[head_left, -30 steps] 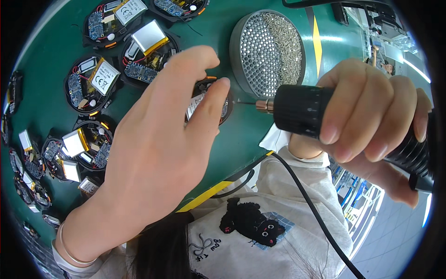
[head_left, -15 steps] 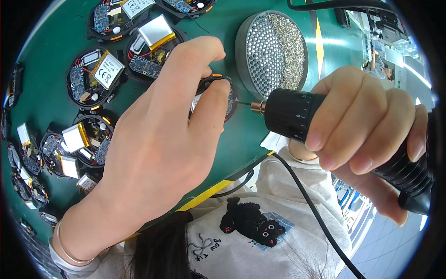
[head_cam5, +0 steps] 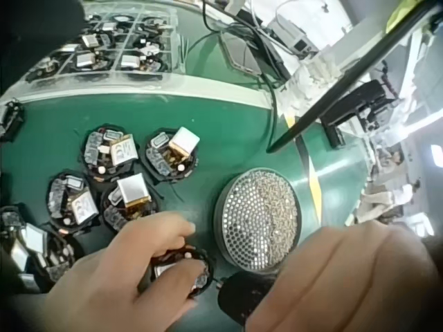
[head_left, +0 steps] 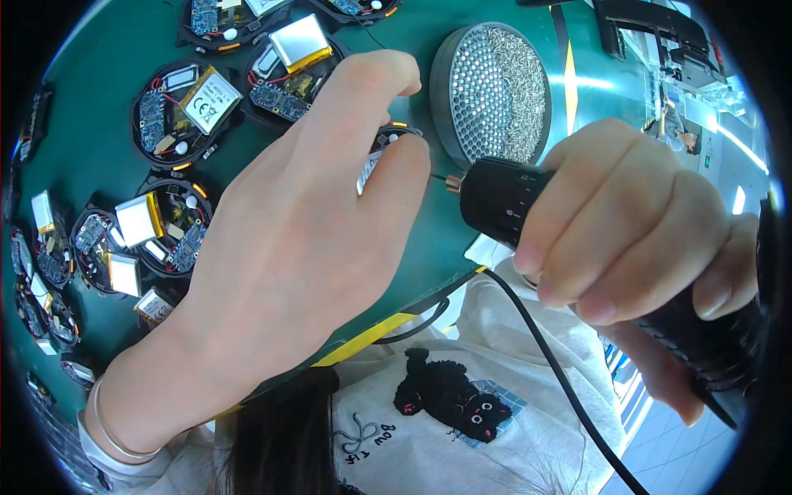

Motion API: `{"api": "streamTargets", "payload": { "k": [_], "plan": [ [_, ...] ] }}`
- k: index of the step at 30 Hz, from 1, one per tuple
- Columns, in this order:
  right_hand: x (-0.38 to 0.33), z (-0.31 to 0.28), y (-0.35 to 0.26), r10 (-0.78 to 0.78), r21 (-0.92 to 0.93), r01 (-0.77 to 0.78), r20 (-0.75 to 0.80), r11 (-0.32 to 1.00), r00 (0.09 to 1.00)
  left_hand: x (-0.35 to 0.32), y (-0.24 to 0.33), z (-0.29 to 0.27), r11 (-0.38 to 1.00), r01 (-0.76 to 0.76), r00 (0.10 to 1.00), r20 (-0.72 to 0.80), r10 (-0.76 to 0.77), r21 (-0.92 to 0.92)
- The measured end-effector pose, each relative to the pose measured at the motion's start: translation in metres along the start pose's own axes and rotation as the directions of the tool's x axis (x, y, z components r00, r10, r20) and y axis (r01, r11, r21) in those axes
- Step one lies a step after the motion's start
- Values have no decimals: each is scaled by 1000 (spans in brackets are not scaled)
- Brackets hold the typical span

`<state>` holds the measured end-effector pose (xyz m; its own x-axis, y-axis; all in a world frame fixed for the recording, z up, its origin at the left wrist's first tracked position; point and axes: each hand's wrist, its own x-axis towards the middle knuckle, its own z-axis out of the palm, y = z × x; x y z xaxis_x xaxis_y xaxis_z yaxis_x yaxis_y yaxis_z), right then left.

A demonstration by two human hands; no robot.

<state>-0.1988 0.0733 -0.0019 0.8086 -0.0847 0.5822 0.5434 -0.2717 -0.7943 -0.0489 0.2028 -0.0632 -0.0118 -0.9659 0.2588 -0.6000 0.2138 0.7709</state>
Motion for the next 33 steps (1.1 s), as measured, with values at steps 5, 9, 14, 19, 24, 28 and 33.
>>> {"api": "streamTargets", "payload": {
  "k": [5,9,14,19,24,28,33],
  "plan": [
    [3,0,-2,-11,8,11,-14,1000,1000,1,2,-1,1000,-9,1000,1,9,-30],
    [-5,-15,4,-43,53,46,-57,998,997,2,1,0,999,-18,1000,-16,17,-46],
    [-6,-10,30,-99,338,220,-342,915,935,-1,0,-2,961,83,996,13,-83,-265],
    [-3,-4,22,-61,366,264,-483,892,873,4,1,-3,958,52,999,12,-50,-283],
    [-3,-5,18,-60,368,285,-517,885,854,6,2,-3,959,27,1000,-7,-30,-283],
    [-4,-3,13,-31,359,270,-551,893,834,6,0,-2,960,8,999,-41,-20,-282],
    [-3,-3,14,-47,334,287,-574,898,817,6,-1,-2,961,1,999,-49,-16,-278]
  ]
}}
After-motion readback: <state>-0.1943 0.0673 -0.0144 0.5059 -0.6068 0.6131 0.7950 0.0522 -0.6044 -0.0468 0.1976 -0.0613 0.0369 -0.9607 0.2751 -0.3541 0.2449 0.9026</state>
